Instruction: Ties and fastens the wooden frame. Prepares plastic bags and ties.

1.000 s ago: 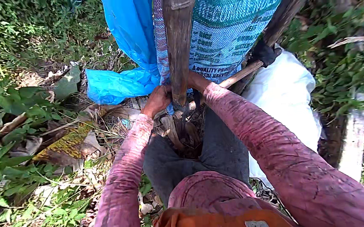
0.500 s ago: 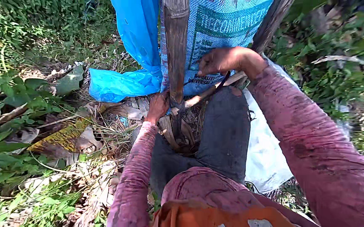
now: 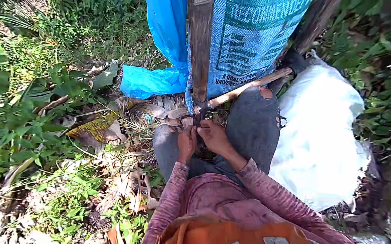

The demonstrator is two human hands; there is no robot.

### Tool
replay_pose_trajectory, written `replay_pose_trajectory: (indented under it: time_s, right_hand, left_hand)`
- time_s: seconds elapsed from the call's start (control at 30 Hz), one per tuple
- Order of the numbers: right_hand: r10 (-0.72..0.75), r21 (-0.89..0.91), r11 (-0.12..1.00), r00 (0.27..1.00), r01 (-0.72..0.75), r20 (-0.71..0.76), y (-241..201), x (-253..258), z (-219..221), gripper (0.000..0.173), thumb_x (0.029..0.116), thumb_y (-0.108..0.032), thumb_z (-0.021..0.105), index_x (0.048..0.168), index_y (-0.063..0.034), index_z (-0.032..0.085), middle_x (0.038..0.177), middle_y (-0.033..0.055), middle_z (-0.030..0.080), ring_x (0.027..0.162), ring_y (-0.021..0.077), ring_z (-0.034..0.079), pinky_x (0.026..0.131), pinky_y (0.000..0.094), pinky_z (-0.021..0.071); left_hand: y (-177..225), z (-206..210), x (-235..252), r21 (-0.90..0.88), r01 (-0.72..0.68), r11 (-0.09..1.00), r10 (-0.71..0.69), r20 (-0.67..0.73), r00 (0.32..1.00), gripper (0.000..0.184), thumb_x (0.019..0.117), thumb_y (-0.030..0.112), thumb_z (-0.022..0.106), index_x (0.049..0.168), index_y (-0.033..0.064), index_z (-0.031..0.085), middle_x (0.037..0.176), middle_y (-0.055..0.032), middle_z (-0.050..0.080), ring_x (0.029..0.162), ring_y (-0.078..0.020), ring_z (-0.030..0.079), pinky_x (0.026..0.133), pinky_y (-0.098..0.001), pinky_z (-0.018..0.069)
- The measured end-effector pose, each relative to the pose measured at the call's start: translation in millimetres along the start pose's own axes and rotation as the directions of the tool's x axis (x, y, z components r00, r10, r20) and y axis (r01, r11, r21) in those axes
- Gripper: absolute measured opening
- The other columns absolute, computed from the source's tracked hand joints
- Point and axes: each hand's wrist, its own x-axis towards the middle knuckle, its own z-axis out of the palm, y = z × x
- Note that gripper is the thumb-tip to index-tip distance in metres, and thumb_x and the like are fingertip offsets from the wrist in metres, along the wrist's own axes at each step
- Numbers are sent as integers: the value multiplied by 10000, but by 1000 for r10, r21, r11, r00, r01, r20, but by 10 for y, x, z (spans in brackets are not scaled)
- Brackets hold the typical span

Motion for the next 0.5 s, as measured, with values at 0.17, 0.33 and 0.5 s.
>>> replay_pose_trajectory:
  time_s: [0.17, 0.33, 0.5]
  right_hand:
    - [203, 250, 941, 972, -227, 117, 168, 124, 275, 401, 1085, -361, 505, 1295, -36, 609, 1011, 133, 705, 894, 244, 669, 823, 464, 552]
    - [191, 464, 864, 980, -197, 60, 184, -189, 135, 328, 1114, -223, 411, 1152, 17, 631, 829, 92, 621, 759, 182, 629, 786, 373, 567]
    - [165, 409, 899, 986, -155, 10, 102, -471, -179, 359, 1115, -295, 380, 1025, -51, 627, 688, 13, 469, 559, 122, 439, 550, 310, 420]
  left_hand:
    - [95, 138, -674, -21, 69, 997, -67, 100, 993, 408, 1075, 293, 432, 1029, -4, 709, 845, -145, 701, 831, -289, 696, 806, -533, 552]
    - [223, -2, -971, -49, -69, 996, 80, 264, 961, 446, 1069, 378, 449, 866, 60, 688, 718, -68, 627, 700, -217, 632, 695, -477, 518]
    - [256, -505, -551, 23, -120, 993, 101, 400, 911, 357, 1017, 379, 586, 1175, 86, 718, 980, -82, 738, 914, -223, 706, 870, -509, 563]
